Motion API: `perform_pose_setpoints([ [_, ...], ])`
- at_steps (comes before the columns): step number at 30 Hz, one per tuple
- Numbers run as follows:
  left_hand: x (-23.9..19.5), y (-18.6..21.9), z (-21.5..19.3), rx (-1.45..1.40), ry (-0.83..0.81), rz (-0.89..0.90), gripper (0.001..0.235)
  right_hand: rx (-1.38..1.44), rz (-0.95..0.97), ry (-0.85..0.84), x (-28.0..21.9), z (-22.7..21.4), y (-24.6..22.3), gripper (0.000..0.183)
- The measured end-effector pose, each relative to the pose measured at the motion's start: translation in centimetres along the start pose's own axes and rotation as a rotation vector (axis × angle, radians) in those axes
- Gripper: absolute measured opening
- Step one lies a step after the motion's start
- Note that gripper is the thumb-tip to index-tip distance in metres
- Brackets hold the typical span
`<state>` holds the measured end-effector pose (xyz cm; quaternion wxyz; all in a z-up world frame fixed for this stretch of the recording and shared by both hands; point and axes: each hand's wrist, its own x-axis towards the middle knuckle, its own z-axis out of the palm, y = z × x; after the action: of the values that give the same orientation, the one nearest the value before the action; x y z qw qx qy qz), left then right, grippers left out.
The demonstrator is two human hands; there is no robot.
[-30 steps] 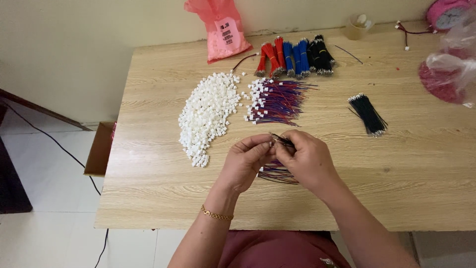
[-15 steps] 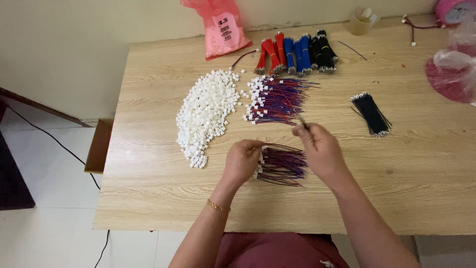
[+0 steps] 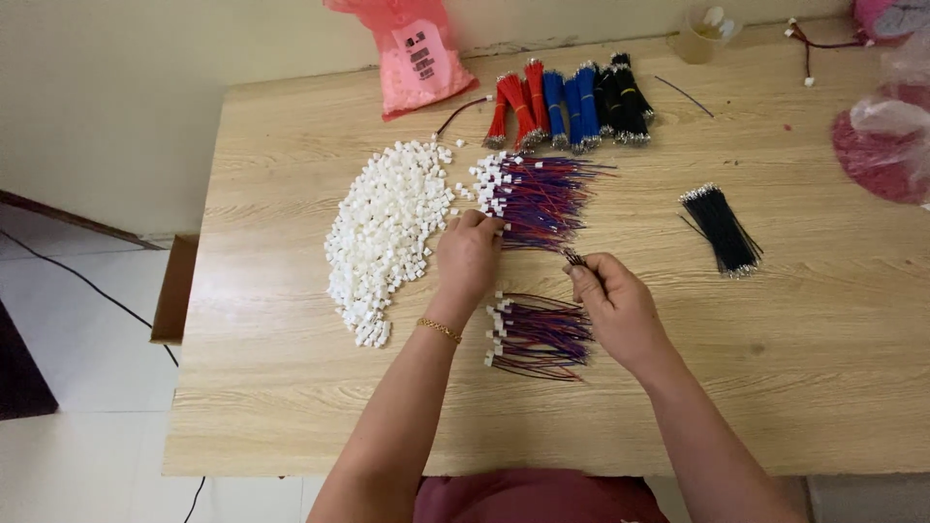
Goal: Adding a black wire to pre-assembled bundles of colored wires on a workbench
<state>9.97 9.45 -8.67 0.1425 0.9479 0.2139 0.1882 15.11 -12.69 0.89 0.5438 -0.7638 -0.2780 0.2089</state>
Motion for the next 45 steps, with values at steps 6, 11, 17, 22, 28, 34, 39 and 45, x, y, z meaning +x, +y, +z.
perform_pose_setpoints([
  [6, -0.4, -0.9, 0.5, -0.172, -0.015, -0.050, 0.015, 0.070, 0.006, -0.010, 0.2, 0.6, -0.8, 0.016],
  [11, -1.1, 0.4, -3.3, -0.315, 0.037, -0.022, 0.014, 0.130, -0.014, -0.008, 0.1, 1.4, -0.5, 0.012],
  [17, -3.6, 3.5, -10.2, -0.500, 0.113, -0.054, 0.008, 0.136, -0.018, -0.025, -1.1, 1.4, -3.1, 0.015],
  [22, -6.2, 6.4, -14.3, -0.832, 0.068, -0.124, 0.011, 0.084, -0.048, -0.047, -1.9, 1.9, -4.3, 0.015],
  [28, -8.2, 6.9, -12.1, -1.231, -0.013, -0.270, 0.017, -0.079, -0.098, -0.040, -3.5, 2.1, -7.1, 0.013],
  [34, -8.8, 7.2, -12.5, -1.263, -0.044, -0.290, 0.014, -0.015, -0.028, -0.031, -3.9, 2.4, -7.8, 0.017],
  [39, -9.2, 7.1, -11.6, -1.356, -0.079, -0.384, 0.019, -0.038, -0.093, 0.019, -3.8, 2.5, -7.0, 0.011],
  [45, -9.5, 6.6, -10.0, -1.674, -0.112, -0.452, 0.022, -0.094, -0.115, 0.077, -3.7, 2.2, -7.4, 0.010],
])
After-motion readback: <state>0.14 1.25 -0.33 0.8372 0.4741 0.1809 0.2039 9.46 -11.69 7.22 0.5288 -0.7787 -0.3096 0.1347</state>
